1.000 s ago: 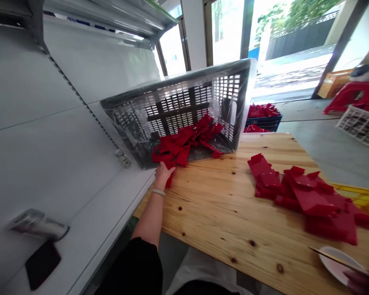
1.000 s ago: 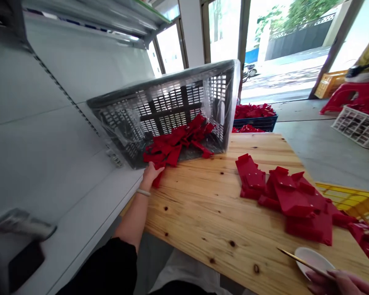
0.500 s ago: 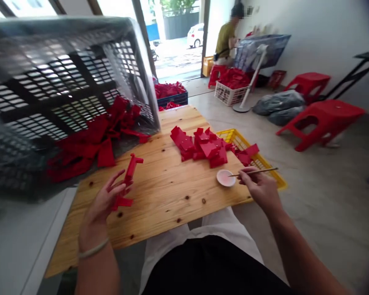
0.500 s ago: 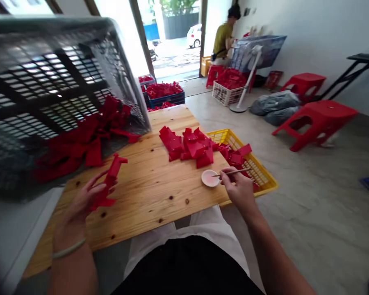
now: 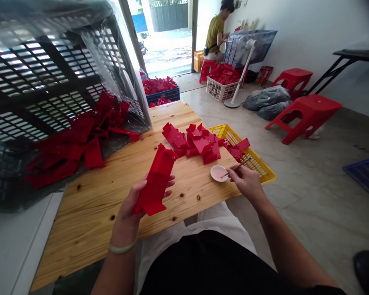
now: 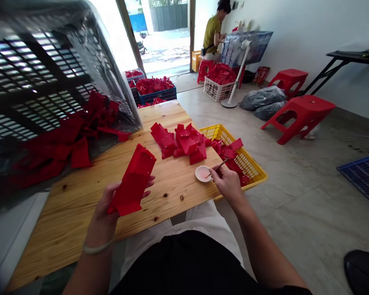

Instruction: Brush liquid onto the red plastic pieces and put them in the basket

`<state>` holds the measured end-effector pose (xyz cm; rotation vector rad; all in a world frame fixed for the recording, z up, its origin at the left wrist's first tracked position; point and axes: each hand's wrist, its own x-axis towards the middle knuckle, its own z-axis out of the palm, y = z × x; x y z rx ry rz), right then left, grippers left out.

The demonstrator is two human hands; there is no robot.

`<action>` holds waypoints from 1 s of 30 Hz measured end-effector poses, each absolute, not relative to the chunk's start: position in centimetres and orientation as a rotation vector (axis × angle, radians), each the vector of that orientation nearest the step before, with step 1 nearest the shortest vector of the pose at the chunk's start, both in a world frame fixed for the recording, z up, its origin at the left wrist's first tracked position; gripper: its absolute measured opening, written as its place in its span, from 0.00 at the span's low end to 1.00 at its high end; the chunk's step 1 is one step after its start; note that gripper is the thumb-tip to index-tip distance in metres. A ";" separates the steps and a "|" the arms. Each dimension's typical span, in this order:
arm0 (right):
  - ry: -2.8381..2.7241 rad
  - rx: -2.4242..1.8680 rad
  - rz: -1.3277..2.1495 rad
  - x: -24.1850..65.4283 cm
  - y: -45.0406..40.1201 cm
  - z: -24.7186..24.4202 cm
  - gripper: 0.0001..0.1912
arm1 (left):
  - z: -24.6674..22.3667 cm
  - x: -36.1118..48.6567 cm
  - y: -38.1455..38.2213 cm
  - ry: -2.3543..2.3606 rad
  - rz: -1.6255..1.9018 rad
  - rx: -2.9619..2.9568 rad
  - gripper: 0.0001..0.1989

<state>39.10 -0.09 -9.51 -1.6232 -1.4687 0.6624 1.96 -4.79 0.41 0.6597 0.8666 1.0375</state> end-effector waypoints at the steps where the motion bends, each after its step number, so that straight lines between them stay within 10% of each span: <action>1: -1.461 -1.634 0.652 39.1 0.0 -9.4 0.32 | 0.3 2.1 -4.9 0.837 1.024 0.645 0.27; 22: -1.392 -1.617 0.659 39.0 0.1 -7.6 0.35 | -0.9 5.9 -5.4 0.882 1.111 0.388 0.37; 30: -1.203 -1.260 0.713 34.5 -3.5 -1.9 0.12 | 0.4 8.1 -6.5 0.938 1.126 0.340 0.39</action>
